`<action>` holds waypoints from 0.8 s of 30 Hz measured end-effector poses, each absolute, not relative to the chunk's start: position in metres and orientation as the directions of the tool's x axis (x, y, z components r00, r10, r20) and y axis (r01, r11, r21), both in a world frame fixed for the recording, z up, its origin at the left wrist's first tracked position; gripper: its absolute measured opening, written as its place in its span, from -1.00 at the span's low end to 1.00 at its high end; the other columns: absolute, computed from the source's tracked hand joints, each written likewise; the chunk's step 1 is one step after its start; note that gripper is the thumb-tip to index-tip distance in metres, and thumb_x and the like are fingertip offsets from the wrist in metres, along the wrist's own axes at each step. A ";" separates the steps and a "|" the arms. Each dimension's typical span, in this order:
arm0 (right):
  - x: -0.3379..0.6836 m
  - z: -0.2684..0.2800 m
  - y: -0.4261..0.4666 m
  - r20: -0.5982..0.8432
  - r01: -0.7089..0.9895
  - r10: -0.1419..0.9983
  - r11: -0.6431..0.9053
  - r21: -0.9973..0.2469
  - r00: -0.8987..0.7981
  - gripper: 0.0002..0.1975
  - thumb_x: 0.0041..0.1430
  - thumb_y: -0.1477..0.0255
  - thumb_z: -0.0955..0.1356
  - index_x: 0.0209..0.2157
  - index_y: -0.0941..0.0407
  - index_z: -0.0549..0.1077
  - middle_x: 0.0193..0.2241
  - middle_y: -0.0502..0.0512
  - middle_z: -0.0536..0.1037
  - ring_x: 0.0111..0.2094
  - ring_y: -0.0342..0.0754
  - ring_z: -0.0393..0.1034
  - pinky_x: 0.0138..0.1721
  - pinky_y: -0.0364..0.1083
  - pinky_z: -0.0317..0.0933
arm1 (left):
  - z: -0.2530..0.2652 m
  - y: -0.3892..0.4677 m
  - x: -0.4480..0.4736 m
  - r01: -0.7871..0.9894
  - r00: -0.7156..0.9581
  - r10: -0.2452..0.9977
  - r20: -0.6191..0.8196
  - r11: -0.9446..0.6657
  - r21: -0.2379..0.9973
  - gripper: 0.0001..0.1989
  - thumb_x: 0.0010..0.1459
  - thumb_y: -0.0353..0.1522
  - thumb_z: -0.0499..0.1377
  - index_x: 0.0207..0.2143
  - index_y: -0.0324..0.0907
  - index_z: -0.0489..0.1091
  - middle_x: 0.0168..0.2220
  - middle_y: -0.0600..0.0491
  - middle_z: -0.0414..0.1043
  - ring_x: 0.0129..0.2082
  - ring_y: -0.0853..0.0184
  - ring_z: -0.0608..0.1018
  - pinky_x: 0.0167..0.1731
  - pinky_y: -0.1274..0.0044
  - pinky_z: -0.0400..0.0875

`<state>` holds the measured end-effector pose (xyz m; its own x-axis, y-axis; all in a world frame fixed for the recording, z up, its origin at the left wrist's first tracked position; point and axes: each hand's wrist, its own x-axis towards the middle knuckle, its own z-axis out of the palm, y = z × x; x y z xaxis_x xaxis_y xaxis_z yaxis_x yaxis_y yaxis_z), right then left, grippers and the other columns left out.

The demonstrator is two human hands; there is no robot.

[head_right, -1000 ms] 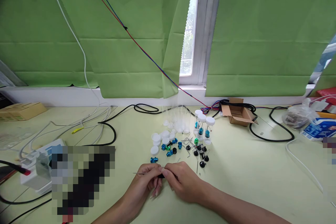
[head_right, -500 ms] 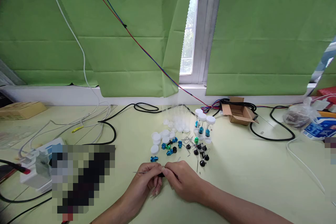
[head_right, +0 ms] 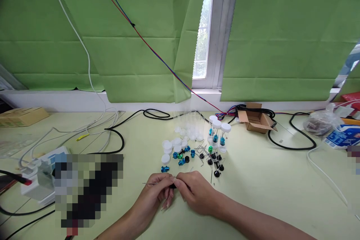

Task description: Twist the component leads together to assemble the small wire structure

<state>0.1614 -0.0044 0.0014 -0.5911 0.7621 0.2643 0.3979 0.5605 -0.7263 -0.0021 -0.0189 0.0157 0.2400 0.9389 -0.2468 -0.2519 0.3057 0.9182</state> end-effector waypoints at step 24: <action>0.161 0.004 -0.005 0.275 0.391 0.760 0.565 -0.726 -0.589 -0.63 0.41 0.37 0.09 -0.52 0.10 0.17 -0.60 -0.07 0.28 -0.56 -0.18 0.19 -0.44 -0.19 0.07 | 0.016 -0.019 -0.003 -0.246 0.252 0.937 -0.242 0.304 0.920 -0.70 0.02 -0.31 0.24 -0.70 -0.25 0.37 -0.75 0.13 0.26 -0.78 0.50 0.27 -0.75 0.63 0.11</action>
